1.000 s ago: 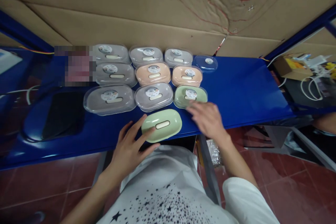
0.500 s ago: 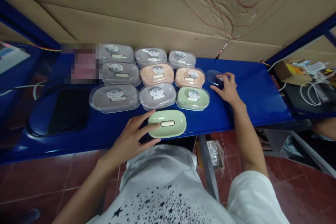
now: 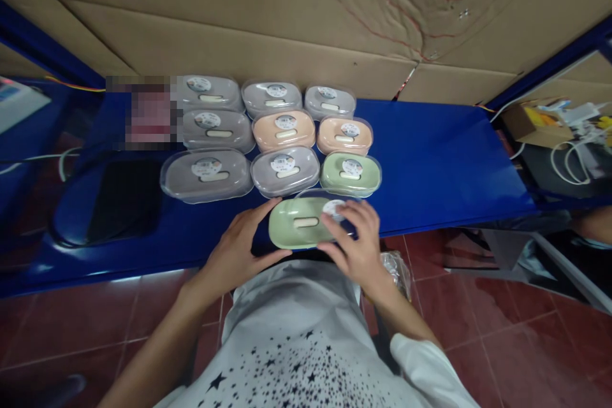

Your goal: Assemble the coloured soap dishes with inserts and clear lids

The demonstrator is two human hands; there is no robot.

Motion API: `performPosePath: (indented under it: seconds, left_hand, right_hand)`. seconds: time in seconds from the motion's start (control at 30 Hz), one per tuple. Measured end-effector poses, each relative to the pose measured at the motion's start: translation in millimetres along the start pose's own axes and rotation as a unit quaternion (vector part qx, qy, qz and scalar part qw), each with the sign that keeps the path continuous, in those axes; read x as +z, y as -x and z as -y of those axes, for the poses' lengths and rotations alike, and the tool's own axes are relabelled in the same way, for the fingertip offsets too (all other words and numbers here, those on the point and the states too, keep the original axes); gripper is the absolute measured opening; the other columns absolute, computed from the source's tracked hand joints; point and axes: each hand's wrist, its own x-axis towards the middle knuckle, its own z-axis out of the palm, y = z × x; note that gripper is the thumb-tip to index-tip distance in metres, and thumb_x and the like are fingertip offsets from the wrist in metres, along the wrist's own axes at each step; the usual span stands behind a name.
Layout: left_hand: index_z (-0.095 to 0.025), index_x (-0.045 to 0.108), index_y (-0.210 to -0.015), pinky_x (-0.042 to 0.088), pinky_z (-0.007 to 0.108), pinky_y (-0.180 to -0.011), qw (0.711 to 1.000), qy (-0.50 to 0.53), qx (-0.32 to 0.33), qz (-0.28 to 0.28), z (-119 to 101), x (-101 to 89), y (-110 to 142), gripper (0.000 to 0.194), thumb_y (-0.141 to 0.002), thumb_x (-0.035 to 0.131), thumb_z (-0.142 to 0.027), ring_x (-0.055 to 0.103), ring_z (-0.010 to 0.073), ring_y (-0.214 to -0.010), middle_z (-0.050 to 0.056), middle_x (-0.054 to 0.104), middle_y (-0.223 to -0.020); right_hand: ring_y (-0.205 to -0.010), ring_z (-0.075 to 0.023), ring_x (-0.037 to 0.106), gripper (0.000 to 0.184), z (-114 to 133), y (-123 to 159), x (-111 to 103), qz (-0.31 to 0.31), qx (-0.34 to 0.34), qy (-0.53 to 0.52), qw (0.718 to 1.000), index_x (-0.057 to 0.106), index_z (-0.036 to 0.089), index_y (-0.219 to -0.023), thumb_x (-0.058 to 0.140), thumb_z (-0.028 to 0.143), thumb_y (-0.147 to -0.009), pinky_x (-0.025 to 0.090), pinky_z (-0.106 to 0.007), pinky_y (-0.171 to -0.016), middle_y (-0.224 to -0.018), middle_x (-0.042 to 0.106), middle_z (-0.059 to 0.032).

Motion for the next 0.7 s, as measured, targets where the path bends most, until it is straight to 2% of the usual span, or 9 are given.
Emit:
performPosePath:
  seconds: [0.1,0.27,0.4,0.53,0.7]
  left_hand:
    - [-0.035,0.017,-0.171,0.052,0.058,-0.116,1.0,-0.006,-0.001,0.0,0.7,0.9,0.9,0.099,-0.095,0.078,-0.054,0.058,0.0365,-0.144,0.015,0.054,-0.163]
    - [-0.037,0.016,-0.171,0.052,0.057,-0.118,1.0,-0.01,0.011,0.002,-0.2,-1.0,0.6,0.097,-0.097,0.076,-0.054,0.06,0.0352,-0.142,0.013,0.056,-0.16]
    - [-0.036,0.019,-0.171,0.051,0.055,-0.118,1.0,-0.015,0.02,0.006,-0.9,-2.0,-1.0,0.094,-0.098,0.075,-0.055,0.06,0.0345,-0.141,0.012,0.058,-0.159]
    - [-0.035,0.02,-0.17,0.05,0.054,-0.119,0.999,-0.024,0.023,0.014,-0.2,-1.9,-2.2,0.092,-0.099,0.074,-0.055,0.059,0.034,-0.142,0.012,0.057,-0.159]
    - [-0.035,0.02,-0.171,0.05,0.053,-0.12,0.999,-0.018,0.028,0.005,0.9,-1.1,-2.2,0.092,-0.099,0.074,-0.054,0.059,0.0337,-0.144,0.012,0.057,-0.159]
  right_hand:
    - [-0.142,-0.0316,0.054,0.071,14.3,-3.6,16.4,0.046,-0.025,-0.02,0.998,0.04,0.04,-0.167,0.07,0.038,-0.102,0.042,-0.06,-0.127,-0.142,0.06,-0.0077]
    - [-0.14,-0.0277,0.056,0.062,6.7,-7.3,21.8,0.075,-0.069,-0.019,0.995,0.049,0.039,-0.162,0.069,0.042,-0.103,0.043,-0.056,-0.127,-0.141,0.063,-0.0063]
    - [-0.14,-0.0282,0.056,0.061,3.2,-2.9,24.6,0.06,-0.092,-0.022,0.994,0.053,0.037,-0.159,0.071,0.045,-0.101,0.044,-0.055,-0.126,-0.138,0.065,-0.0068]
    - [-0.14,-0.0289,0.057,0.065,4.7,3.9,29.0,0.035,-0.084,-0.004,0.996,0.049,0.035,-0.162,0.071,0.043,-0.101,0.042,-0.056,-0.126,-0.143,0.064,-0.0091]
    - [-0.141,-0.0289,0.057,0.069,5.9,6.0,28.2,0.068,-0.085,0.008,0.994,0.047,0.037,-0.163,0.075,0.041,-0.1,0.042,-0.056,-0.126,-0.15,0.064,-0.0062]
